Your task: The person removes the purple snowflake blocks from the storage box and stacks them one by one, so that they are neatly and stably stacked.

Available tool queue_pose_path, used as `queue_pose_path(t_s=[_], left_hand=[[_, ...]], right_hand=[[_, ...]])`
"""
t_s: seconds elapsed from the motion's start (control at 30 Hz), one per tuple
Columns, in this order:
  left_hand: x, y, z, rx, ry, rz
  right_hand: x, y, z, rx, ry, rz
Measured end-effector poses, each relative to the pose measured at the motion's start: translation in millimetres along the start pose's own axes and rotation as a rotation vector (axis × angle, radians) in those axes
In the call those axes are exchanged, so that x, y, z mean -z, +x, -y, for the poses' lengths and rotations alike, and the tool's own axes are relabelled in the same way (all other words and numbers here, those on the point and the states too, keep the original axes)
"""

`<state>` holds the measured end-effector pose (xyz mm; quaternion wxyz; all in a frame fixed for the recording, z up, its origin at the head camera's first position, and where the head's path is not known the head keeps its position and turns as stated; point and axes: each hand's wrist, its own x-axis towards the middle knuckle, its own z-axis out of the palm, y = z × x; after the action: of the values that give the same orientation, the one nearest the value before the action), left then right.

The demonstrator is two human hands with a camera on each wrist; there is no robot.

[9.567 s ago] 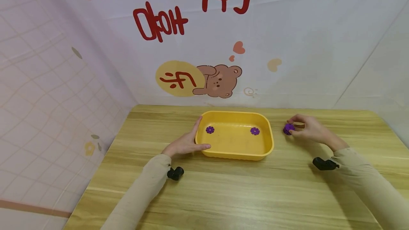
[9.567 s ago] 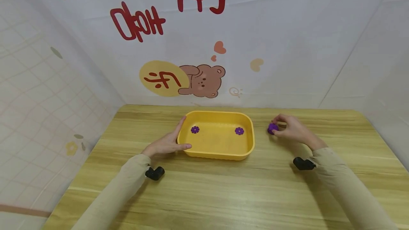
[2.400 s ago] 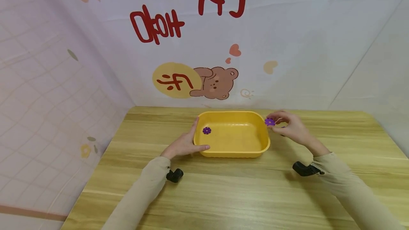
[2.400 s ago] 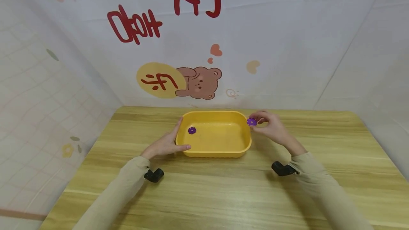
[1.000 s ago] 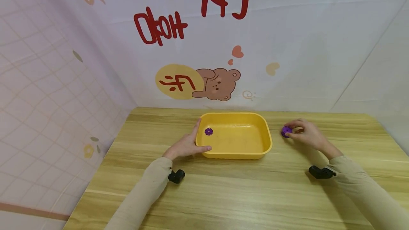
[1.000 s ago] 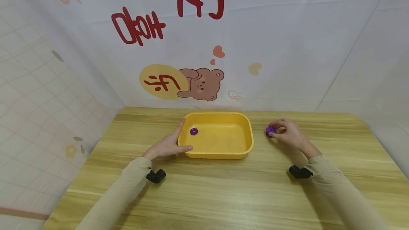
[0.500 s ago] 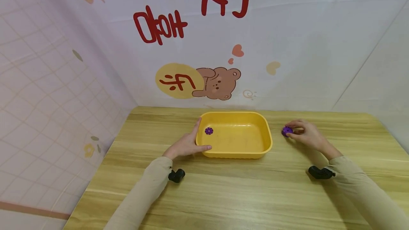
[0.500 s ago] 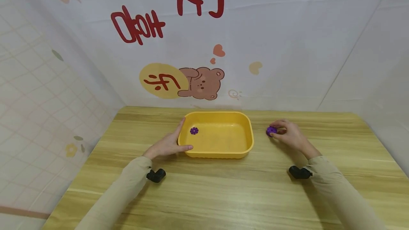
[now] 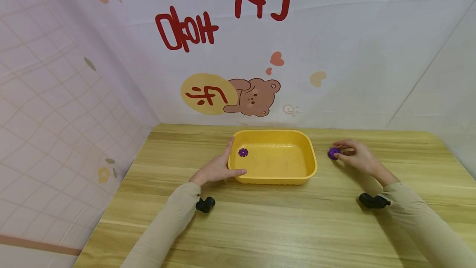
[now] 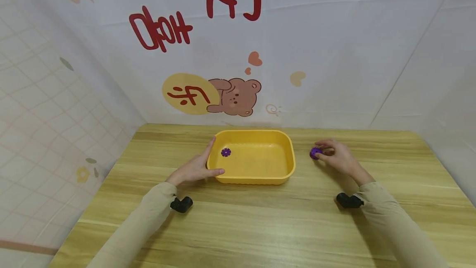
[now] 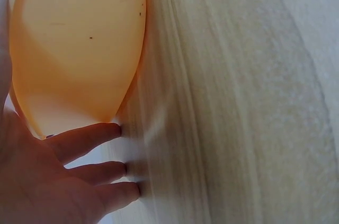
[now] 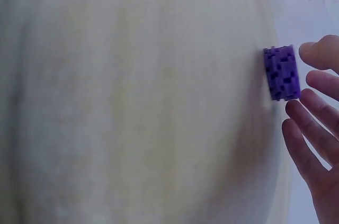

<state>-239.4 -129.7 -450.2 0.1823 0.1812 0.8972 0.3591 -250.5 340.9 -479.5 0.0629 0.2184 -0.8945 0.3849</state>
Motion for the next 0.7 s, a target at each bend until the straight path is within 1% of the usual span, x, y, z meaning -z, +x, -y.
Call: queue_pose_path(t_s=[0.27, 0.37, 0.5, 0.57, 0.7], left_hand=[[0.1, -1.0, 0.0, 0.007, -0.014, 0.007], [0.3, -1.2, 0.4, 0.008, -0.024, 0.010], [0.1, -0.8, 1.2, 0.001, -0.025, 0.009], [0.0, -0.7, 1.3, 0.000, -0.024, 0.010], [0.0, -1.2, 1.9, 0.005, -0.025, 0.012]], right_hand=[[4.5, 7.5, 10.4, -0.014, -0.003, -0.035], [4.0, 11.8, 18.0, 0.005, -0.001, -0.042], [1.9, 19.3, 27.0, 0.044, -0.031, -0.042], [1.3, 23.7, 32.0, 0.066, -0.041, -0.031], [1.0, 35.2, 47.7, 0.129, -0.056, 0.019]])
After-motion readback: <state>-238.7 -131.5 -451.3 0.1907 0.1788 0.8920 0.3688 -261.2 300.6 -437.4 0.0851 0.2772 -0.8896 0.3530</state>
